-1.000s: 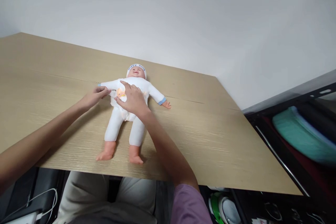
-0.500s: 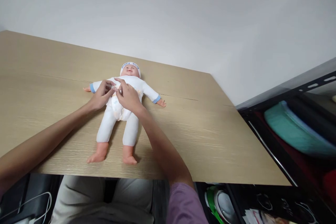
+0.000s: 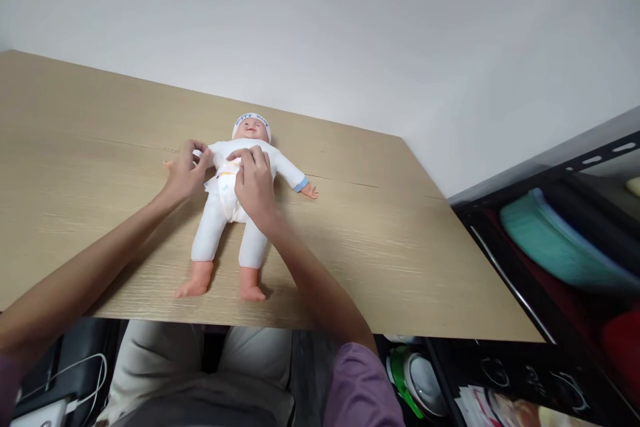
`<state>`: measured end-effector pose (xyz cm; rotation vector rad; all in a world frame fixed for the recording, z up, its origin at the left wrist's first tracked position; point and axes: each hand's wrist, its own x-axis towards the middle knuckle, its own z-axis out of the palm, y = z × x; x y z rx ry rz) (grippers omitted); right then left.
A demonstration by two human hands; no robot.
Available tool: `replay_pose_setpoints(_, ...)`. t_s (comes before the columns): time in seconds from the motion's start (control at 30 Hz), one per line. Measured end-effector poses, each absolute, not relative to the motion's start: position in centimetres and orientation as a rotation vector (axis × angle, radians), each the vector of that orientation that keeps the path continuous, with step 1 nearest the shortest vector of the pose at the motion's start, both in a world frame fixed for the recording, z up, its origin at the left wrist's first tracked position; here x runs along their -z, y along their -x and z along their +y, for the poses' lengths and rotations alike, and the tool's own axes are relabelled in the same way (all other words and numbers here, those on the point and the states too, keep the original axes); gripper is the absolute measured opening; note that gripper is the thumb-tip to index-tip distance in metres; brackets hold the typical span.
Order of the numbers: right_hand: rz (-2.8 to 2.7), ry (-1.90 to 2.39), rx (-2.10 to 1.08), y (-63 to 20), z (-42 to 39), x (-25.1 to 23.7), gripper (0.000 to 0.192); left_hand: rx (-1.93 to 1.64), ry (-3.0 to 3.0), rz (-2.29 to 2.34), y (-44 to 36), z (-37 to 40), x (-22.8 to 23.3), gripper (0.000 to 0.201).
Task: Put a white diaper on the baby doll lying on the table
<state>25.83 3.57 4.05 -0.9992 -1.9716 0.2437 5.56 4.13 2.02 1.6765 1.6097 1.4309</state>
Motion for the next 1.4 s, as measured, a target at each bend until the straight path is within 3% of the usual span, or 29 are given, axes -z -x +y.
replay_pose_setpoints(0.13, -2.054, 0.860, -0.410, -28.3, -2.3, -5.0, 0.028, -1.455, -1.897, 1.519, -7.4, -2.0, -4.6, 0.034)
replay_pose_setpoints(0.27, -2.318, 0.649, -0.697, -31.8, -7.1, -4.0, 0.025, -1.010, -2.310, 1.506, -9.1, -8.2, -4.1, 0.036)
replay_pose_setpoints(0.43, -2.518, 0.710, -0.682, -34.4, -7.4, -1.8, 0.021, -0.644, -2.564, 1.526, -8.1, -10.0, -1.2, 0.036)
replay_pose_setpoints(0.57, -2.362, 1.247, -0.601, -34.8, -5.3, -1.8, 0.016, -0.669, -2.478, 1.602, -6.2, -8.4, -0.8, 0.046)
replay_pose_setpoints(0.67, -2.312, 1.393, -0.518, -33.8, -4.4, -1.9, 0.021, -0.628, -2.472, 1.675, -6.1, -7.0, -1.2, 0.050)
replay_pose_setpoints(0.83, -2.346, 1.435, -0.281, -31.1, -4.3, -0.6, 0.022, -0.490, -2.514, 1.798, -7.3, -4.6, -1.3, 0.046)
replay_pose_setpoints(0.97, -2.341, 1.417, -0.159, -30.3, -4.1, 0.5, 0.019, -0.616, -2.493, 1.700, -7.1, -3.7, -0.9, 0.038)
replay_pose_setpoints(1.13, -2.265, 1.282, -0.229, -30.8, -3.6, 1.3, 0.019, -0.869, -2.490, 1.449, -6.2, -3.6, -0.3, 0.031)
replay_pose_setpoints(1.4, -2.248, 1.147, -0.389, -31.3, -3.4, 1.8, 0.020, -0.858, -2.404, 1.417, -6.3, -3.7, -0.2, 0.024)
